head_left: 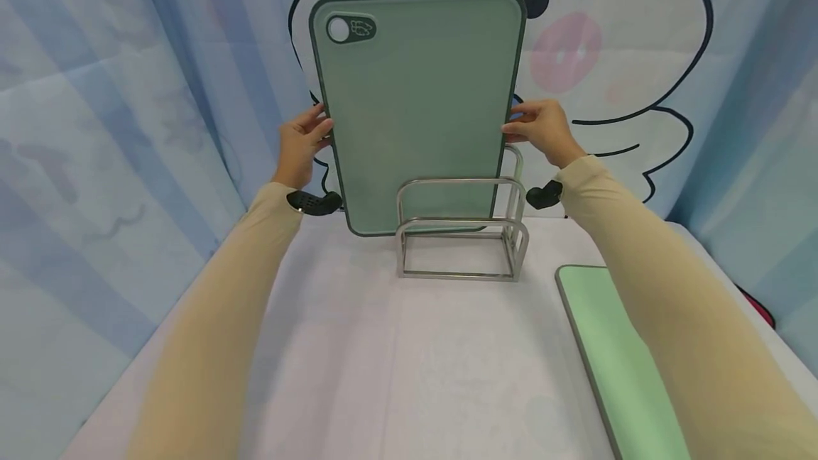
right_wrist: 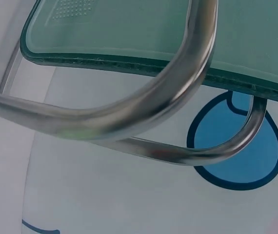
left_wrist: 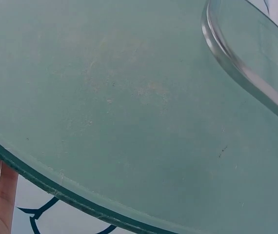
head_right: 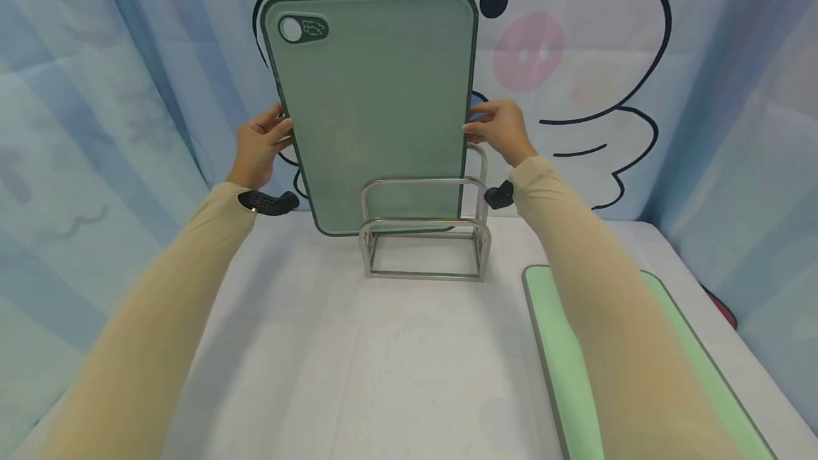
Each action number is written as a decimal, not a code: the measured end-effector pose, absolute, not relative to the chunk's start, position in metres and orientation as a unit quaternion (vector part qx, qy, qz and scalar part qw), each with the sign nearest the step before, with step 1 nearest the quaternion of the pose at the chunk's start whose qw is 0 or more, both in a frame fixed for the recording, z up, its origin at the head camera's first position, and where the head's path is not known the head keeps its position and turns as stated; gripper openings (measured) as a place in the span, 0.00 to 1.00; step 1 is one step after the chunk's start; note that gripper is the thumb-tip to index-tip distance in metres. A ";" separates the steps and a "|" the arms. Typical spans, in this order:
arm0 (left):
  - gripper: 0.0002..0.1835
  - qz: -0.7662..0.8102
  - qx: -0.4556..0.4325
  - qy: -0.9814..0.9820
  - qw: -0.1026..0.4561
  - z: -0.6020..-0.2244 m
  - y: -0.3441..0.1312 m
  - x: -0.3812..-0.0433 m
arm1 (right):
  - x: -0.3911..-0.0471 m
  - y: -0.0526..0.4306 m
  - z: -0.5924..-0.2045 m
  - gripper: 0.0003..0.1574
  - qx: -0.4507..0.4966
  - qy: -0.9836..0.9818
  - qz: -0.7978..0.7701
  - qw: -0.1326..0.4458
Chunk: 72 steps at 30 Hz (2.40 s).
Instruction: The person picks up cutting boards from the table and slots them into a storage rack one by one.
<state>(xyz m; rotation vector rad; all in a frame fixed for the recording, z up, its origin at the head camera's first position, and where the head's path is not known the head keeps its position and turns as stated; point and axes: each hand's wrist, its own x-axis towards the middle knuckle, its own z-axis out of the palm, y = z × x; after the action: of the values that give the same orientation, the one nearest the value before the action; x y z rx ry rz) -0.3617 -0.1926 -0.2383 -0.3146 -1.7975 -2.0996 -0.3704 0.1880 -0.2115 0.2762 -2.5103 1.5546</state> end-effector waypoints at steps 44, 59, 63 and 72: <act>0.22 -0.714 -0.104 -0.675 0.153 -0.234 -0.150 -0.375 | -0.362 0.230 -0.208 0.37 0.069 -0.837 0.537 0.073; 0.21 -0.723 -0.105 -0.667 0.147 -0.236 -0.145 -0.378 | -0.364 0.240 -0.209 0.39 0.084 -0.847 0.522 0.066; 0.22 -0.723 -0.102 -0.668 0.143 -0.235 -0.143 -0.377 | -0.362 0.241 -0.206 0.39 0.085 -0.844 0.526 0.058; 0.22 -0.719 -0.117 -0.669 0.144 -0.236 -0.136 -0.377 | -0.358 0.246 -0.205 0.38 0.079 -0.849 0.519 0.061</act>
<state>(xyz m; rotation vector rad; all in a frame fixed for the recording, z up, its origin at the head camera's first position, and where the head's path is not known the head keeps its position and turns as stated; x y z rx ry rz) -0.3774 -0.1365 -0.2357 -0.3369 -1.9292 -2.0729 -0.3584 0.2464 -0.2050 0.2389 -2.5690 1.5693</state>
